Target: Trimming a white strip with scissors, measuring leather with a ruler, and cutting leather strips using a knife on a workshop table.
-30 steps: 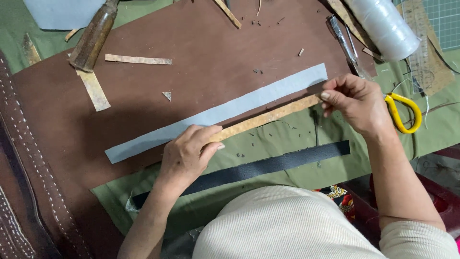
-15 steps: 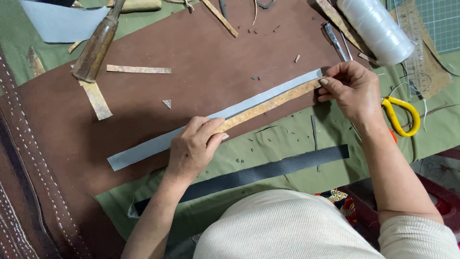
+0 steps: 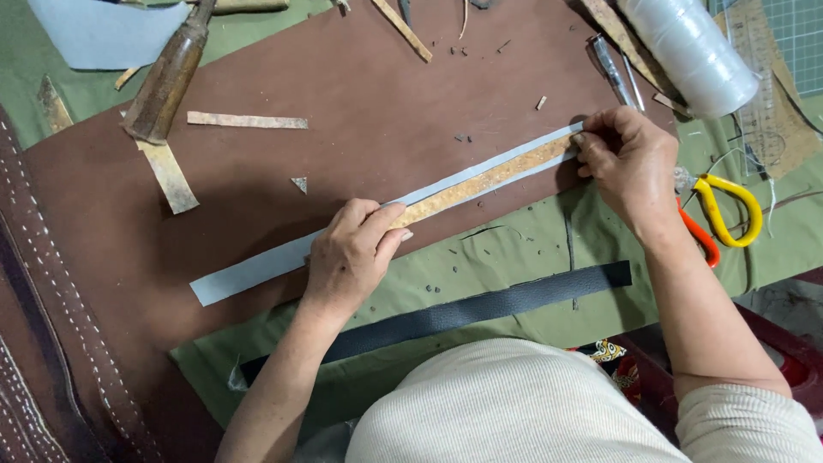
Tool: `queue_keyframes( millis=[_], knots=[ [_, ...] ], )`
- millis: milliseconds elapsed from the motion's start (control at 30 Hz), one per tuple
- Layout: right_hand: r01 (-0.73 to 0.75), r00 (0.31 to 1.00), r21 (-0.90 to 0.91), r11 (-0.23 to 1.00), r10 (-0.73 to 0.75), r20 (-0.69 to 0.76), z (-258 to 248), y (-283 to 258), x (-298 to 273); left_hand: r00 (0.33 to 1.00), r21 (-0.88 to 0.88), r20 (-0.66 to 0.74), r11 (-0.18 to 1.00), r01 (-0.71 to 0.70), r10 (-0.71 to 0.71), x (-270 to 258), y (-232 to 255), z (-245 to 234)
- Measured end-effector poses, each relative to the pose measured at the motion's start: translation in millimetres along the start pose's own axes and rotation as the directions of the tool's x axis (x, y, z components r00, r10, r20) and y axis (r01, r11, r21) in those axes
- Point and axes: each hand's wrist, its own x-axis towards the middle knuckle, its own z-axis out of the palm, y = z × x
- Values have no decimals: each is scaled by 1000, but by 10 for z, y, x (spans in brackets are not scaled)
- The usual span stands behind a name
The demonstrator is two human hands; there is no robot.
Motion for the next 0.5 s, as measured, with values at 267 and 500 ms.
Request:
queue_keyframes(
  millis=[267,500],
  knots=[
    [59,997,-155,986,-65,-34,88,194,23,996,0,-15,996,84,-84,-44,-52,49],
    [82,996,-172,982,-86,-13,53,160,41,998,-15,-32,999,46,-47,-25,-63,54]
  ],
)
